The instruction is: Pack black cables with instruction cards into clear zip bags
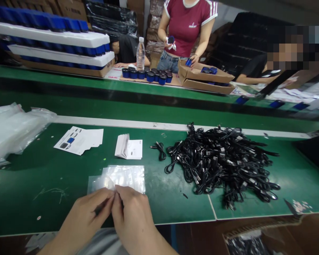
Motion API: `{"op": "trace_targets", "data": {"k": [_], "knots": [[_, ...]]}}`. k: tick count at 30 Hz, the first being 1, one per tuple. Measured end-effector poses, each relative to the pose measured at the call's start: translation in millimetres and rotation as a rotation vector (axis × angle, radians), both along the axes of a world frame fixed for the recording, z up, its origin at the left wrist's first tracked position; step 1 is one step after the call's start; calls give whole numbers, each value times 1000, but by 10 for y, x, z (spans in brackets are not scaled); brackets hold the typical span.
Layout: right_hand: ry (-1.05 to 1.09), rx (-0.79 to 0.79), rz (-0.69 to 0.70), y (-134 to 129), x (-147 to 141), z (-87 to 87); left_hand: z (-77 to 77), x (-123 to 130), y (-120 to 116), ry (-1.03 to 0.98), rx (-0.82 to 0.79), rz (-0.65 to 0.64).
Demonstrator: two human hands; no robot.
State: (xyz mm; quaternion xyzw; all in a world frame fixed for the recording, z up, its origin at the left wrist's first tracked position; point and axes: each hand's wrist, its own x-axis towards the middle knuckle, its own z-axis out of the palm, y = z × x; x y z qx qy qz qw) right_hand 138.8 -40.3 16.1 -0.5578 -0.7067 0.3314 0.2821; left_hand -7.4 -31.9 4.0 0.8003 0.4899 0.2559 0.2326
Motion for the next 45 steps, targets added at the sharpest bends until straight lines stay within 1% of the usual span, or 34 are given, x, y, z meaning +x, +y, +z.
{"op": "trace_targets", "data": {"k": [4,6,7,8,10,12,13,15,17,19,21,22,23,24,25,26,29,31,35,39,42,45], "knots": [[-249,137,-14,3,-42,-92,-62,-3,-37,5,81,16],[-306,212,-67,10,-48,-120,-86,-23,-52,-9,126,67],[-313,221,-94,18,-45,-123,-92,-34,-55,-18,145,102],[-297,202,-110,27,-41,-118,-94,-45,-57,-29,159,133],[-198,108,-101,48,-34,-94,-87,-59,-54,-49,172,169],[-89,24,-66,62,-41,-72,-77,-67,-49,-53,172,159],[-71,12,-56,66,-48,-66,-75,-72,-48,-47,180,151],[-139,28,-58,70,-55,-62,-81,-91,-48,-28,214,160],[-261,35,-69,85,-29,-40,-103,-127,-46,-5,238,205],[-279,-4,-19,140,42,21,-132,-168,-35,11,197,240],[-170,-72,51,267,138,107,-164,-199,-12,17,101,255],[-94,-100,54,364,182,145,-178,-207,3,13,50,262],[-28,-121,4,482,216,172,-191,-212,17,7,3,270],[24,-122,-91,616,239,183,-201,-212,31,3,-36,283],[90,-143,-159,760,249,178,-209,-209,43,-1,-66,295],[177,-220,-176,904,247,158,-212,-203,52,-2,-90,301],[248,-346,-113,1245,205,55,-192,-186,71,11,-131,316],[274,-394,-80,1344,180,-2,-159,-180,85,12,-149,331],[329,-436,-84,1335,196,-51,-96,-190,161,-32,-202,371],[321,-416,-134,1312,278,-69,-94,-230,282,-64,-270,375],[277,-307,-206,1201,357,-9,-111,-262,337,-112,-306,375],[216,-124,-266,875,379,110,-105,-271,333,-280,-356,442]]}}
